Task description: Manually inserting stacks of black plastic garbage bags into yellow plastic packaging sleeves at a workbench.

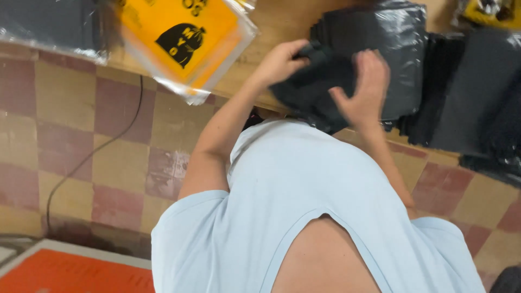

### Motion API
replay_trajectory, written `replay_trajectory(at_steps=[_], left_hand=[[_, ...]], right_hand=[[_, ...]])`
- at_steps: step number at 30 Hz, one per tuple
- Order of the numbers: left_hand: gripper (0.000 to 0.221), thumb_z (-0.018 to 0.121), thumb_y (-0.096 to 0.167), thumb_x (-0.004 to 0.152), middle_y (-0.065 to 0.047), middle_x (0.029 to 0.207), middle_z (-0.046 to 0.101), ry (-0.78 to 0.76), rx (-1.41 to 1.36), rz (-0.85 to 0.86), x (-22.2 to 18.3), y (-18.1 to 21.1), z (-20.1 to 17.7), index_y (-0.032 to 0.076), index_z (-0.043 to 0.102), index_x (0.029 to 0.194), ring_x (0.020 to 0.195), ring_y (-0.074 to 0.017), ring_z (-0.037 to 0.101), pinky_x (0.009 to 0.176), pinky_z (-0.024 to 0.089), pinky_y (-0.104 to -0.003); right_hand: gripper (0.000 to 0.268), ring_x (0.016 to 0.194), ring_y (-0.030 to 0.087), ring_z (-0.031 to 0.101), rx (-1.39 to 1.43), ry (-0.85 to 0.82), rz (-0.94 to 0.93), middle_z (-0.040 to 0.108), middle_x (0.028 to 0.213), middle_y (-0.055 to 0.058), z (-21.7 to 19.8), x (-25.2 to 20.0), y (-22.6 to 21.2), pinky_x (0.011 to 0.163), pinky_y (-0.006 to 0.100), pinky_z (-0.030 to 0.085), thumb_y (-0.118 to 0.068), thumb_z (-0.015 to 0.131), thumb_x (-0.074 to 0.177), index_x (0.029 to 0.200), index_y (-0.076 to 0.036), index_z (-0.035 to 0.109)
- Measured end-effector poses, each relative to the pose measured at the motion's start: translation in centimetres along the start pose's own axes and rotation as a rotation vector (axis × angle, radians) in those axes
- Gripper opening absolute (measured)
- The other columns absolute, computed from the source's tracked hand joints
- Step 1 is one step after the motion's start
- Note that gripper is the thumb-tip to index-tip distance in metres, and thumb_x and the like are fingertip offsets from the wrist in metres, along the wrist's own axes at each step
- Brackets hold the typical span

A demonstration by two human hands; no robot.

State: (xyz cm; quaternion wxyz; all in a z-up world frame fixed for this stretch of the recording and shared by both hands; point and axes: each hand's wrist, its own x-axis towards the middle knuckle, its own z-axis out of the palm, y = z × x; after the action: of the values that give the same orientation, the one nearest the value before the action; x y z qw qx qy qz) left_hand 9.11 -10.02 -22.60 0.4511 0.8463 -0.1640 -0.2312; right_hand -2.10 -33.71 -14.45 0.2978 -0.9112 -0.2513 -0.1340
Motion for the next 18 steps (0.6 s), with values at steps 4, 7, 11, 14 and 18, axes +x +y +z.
replay_trajectory(at_steps=[4,7,11,14,18], left_hand=[[0.017,0.065,0.013,0.095,0.001,0.105,0.071,0.198,-0.168,0.456,-5.7,5.8,-4.4,0.014,0.061,0.111,0.096,-0.0189,0.068,0.083,0.048,-0.031],[0.011,0.064,0.010,0.098,-0.003,0.109,0.068,0.331,-0.168,0.443,-7.1,3.0,-6.6,0.010,0.062,0.109,0.099,-0.0182,0.066,0.086,0.052,-0.030],[0.016,0.055,-0.002,0.076,-0.014,0.091,0.067,0.474,0.530,-0.001,-9.0,-5.8,-11.2,0.005,0.061,0.089,0.087,-0.0368,0.062,0.062,0.048,-0.051],[0.047,0.087,0.031,0.077,-0.009,0.105,0.060,0.369,0.753,-0.220,-9.6,-12.9,-13.2,0.010,0.061,0.109,0.094,-0.0337,0.053,0.057,0.050,-0.045],[0.043,0.085,0.034,0.084,-0.005,0.091,0.052,0.215,0.519,-0.303,-8.6,-14.9,-14.8,0.014,0.048,0.089,0.083,-0.0273,0.042,0.059,0.038,-0.040]], right_hand=[[0.049,0.095,0.027,0.053,0.121,-0.245,0.370,0.057,0.105,0.013,-0.3,0.9,3.9,0.085,0.041,0.040,-0.019,0.077,0.093,0.120,0.000,0.040],[0.023,0.063,0.016,0.045,0.282,-0.471,0.398,0.050,0.071,0.002,0.2,2.8,3.1,0.061,0.035,0.034,-0.014,0.061,0.104,0.086,-0.004,0.053],[0.014,0.054,0.008,0.040,0.377,-0.500,0.621,0.052,0.068,-0.002,0.8,4.9,2.0,0.051,0.029,0.030,-0.017,0.053,0.107,0.105,-0.005,0.060],[0.026,0.100,0.019,0.060,0.453,-0.401,0.622,0.064,0.112,0.005,1.7,4.0,3.2,0.081,0.033,0.046,-0.022,0.051,0.105,0.122,-0.004,0.060],[0.016,0.097,0.012,0.056,0.549,-0.307,0.722,0.060,0.104,-0.002,4.1,3.1,4.5,0.081,0.028,0.046,-0.017,0.056,0.099,0.111,-0.008,0.062]])
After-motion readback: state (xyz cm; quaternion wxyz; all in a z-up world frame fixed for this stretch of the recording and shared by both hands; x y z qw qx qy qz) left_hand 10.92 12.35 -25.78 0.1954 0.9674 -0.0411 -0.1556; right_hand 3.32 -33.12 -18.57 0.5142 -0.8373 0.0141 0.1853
